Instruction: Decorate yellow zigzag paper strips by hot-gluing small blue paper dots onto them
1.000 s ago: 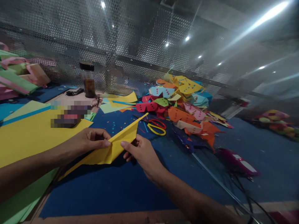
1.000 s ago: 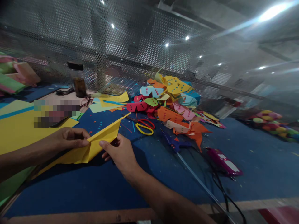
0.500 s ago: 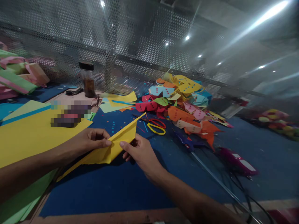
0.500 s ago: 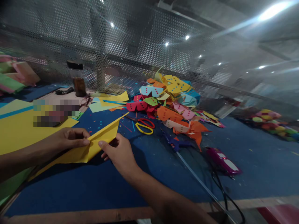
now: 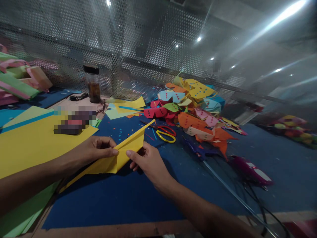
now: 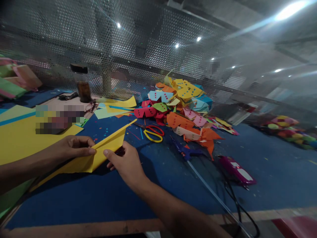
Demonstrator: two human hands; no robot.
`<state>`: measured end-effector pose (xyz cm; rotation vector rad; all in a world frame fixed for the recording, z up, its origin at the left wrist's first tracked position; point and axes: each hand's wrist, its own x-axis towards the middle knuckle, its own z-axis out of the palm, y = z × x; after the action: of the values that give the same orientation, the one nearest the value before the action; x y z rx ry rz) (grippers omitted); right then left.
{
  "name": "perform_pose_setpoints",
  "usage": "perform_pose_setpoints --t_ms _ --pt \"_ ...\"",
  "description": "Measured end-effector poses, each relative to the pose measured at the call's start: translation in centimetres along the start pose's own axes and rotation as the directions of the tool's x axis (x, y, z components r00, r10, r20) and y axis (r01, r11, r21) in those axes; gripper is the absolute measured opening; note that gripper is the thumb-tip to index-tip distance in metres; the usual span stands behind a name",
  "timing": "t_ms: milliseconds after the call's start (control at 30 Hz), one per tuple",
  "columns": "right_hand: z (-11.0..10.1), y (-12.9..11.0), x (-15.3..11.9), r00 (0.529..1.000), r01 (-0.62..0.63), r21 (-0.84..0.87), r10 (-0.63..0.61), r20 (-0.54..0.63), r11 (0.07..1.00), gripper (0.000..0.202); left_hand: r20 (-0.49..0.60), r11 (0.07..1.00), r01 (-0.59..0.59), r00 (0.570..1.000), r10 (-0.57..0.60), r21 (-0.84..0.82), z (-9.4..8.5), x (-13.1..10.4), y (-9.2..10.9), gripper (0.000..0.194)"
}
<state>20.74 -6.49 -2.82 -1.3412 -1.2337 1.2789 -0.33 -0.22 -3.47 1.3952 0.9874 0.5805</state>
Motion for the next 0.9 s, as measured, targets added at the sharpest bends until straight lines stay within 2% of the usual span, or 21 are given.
perform_pose_setpoints --t_ms 267,367,600,900 --pt "0.10 -0.15 -0.16 1.000 0.003 0.001 -0.003 0.028 1.000 0.026 0.008 0.997 -0.067 0.998 0.066 0.045 -0.03 0.25 0.18 0.030" --pt "0.15 -0.18 -0.19 0.998 -0.002 0.032 0.000 0.057 0.999 0.033 0.001 0.999 -0.051 0.999 0.051 -0.007 0.12 0.11 0.29 0.030" --pt "0.35 -0.41 -0.35 0.986 -0.054 0.046 0.046 0.158 0.997 0.050 -0.094 0.999 -0.012 0.996 0.008 -0.049 0.46 -0.28 0.52 0.031" --pt "0.58 -0.25 -0.70 0.980 -0.014 -0.042 0.022 0.196 0.999 0.047 -0.047 0.995 -0.057 0.997 0.053 -0.083 0.63 -0.59 0.22 0.027"
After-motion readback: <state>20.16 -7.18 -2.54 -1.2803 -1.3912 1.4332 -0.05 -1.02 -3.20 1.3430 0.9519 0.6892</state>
